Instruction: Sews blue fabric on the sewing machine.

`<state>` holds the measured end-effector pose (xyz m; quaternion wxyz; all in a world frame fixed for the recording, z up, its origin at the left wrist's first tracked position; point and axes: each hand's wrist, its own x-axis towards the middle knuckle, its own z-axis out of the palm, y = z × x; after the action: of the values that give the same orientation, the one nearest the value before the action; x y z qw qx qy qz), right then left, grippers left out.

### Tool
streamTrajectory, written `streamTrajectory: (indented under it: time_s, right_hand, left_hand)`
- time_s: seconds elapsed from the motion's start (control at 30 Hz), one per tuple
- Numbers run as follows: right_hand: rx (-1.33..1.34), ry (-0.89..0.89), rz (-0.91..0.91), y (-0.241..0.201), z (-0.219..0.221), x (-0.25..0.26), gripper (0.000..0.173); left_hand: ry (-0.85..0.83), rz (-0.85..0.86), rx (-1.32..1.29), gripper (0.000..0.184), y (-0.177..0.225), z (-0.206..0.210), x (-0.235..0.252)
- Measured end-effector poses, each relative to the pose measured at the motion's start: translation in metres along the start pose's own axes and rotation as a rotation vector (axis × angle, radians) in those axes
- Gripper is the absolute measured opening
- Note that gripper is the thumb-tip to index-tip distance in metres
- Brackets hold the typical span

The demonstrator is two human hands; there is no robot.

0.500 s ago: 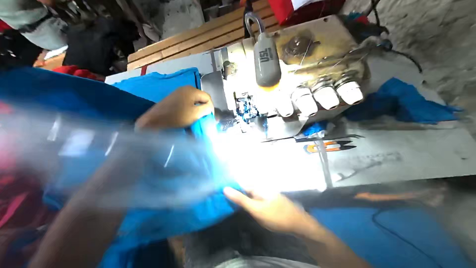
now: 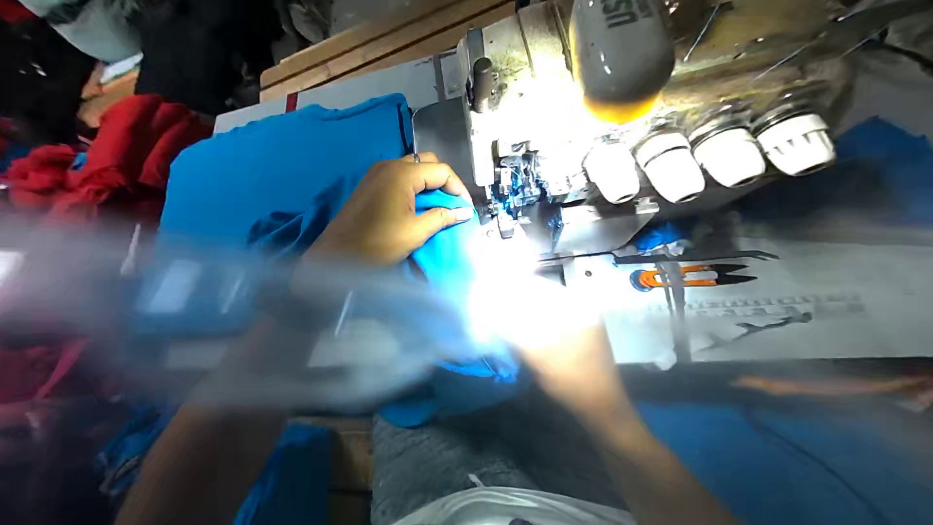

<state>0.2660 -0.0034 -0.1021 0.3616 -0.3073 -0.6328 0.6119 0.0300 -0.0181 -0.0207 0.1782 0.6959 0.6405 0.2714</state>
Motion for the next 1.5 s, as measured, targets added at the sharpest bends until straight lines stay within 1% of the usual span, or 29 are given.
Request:
streamTrajectory:
  time_s: [0.07,0.2,0.27,0.33,0.43,0.6,0.63,0.7,0.77,0.83,0.87,0.9,0.93,0.97,1.0,1.07,1.1,1.13,1.17,1.2,1.23,1.27,1.3,1.37,1.43,1.47,1.5]
  right_hand:
    - [0.001,0.012,0.001,0.000,0.001,0.000,0.017]
    - [-0.043,0.049,0.021,0.010,-0.002,0.006,0.011]
    - [-0.072,0.071,-0.015,0.016,-0.007,0.010,0.010]
    - [-0.117,0.129,-0.063,0.019,-0.012,0.014,0.011]
    - [-0.115,0.166,-0.098,0.023,-0.020,0.025,0.022]
    - [-0.098,0.146,-0.065,0.020,-0.025,0.027,0.021]
    - [-0.111,0.145,-0.063,0.019,-0.025,0.027,0.022]
    - [-0.139,0.139,-0.066,0.016,-0.026,0.023,0.022]
    - [-0.197,0.108,-0.109,0.012,-0.030,0.015,0.017]
    - [-0.299,0.093,-0.104,0.008,-0.039,0.001,0.020]
    - [-0.329,0.098,-0.087,0.008,-0.043,-0.008,0.022]
    - [-0.351,0.105,-0.065,0.008,-0.048,-0.015,0.023]
    - [-0.348,0.105,-0.047,0.008,-0.052,-0.021,0.021]
    - [-0.314,0.100,-0.031,0.008,-0.055,-0.024,0.019]
    - [-0.275,0.096,-0.010,0.006,-0.055,-0.025,0.016]
    - [-0.244,0.070,0.013,-0.001,-0.050,-0.022,0.015]
    - [-0.236,0.040,0.027,-0.006,-0.047,-0.020,0.015]
    - [-0.218,0.005,0.042,-0.010,-0.043,-0.018,0.015]
    - [-0.192,-0.024,0.056,-0.014,-0.040,-0.018,0.015]
    - [-0.173,-0.043,0.064,-0.018,-0.037,-0.019,0.015]
    - [-0.171,-0.050,0.062,-0.023,-0.037,-0.019,0.014]
    - [-0.198,-0.044,0.052,-0.026,-0.039,-0.021,0.015]
    - [-0.239,-0.028,0.043,-0.026,-0.042,-0.025,0.015]
    - [-0.304,-0.004,0.033,-0.017,-0.043,-0.029,0.017]
    - [-0.321,0.022,0.035,-0.004,-0.033,-0.030,0.018]
    - [-0.318,0.044,0.040,0.002,-0.027,-0.032,0.018]
    - [-0.312,0.068,0.042,0.005,-0.022,-0.037,0.017]
  left_hand:
    - [0.010,-0.039,0.015,0.008,0.000,0.001,0.002]
    - [0.029,-0.261,0.098,0.014,0.000,0.010,0.013]
    - [0.059,-0.336,0.120,0.016,0.000,0.013,0.021]
    - [0.096,-0.355,0.115,0.016,0.001,0.013,0.032]
    - [0.159,-0.347,0.132,0.010,0.005,0.015,0.048]
    - [0.163,-0.351,0.145,0.009,0.010,0.015,0.053]
    - [0.163,-0.362,0.152,0.010,0.008,0.016,0.054]
    - [0.215,-0.386,0.198,0.023,0.008,0.023,0.051]
    - [0.310,-0.373,0.340,0.039,0.020,0.031,0.025]
    - [0.476,-0.285,0.468,0.043,0.044,0.031,-0.032]
    - [0.579,-0.246,0.450,0.038,0.054,0.031,-0.072]
    - [0.691,-0.225,0.390,0.028,0.058,0.036,-0.114]
    - [0.766,-0.265,0.290,0.021,0.059,0.048,-0.155]
    - [0.801,-0.369,0.165,0.018,0.061,0.064,-0.191]
    - [0.793,-0.515,0.043,0.020,0.060,0.083,-0.218]
    - [0.638,-0.816,-0.151,0.034,0.042,0.125,-0.254]
    - [0.554,-0.900,-0.235,0.042,0.024,0.151,-0.266]
    - [0.498,-0.941,-0.298,0.044,0.006,0.177,-0.276]
    - [0.490,-0.956,-0.325,0.037,-0.009,0.197,-0.285]
    - [0.535,-0.959,-0.327,0.031,-0.013,0.203,-0.294]
    - [0.614,-0.943,-0.314,0.028,-0.008,0.190,-0.298]
    - [0.696,-0.902,-0.269,0.029,0.000,0.167,-0.304]
    - [0.777,-0.827,-0.182,0.029,0.006,0.139,-0.312]
    - [0.874,-0.651,0.080,0.028,0.013,0.072,-0.314]
    - [0.917,-0.484,0.344,0.026,0.012,0.011,-0.287]
    - [0.899,-0.432,0.431,0.026,0.008,-0.010,-0.266]
    - [0.849,-0.410,0.455,0.030,-0.001,-0.024,-0.245]
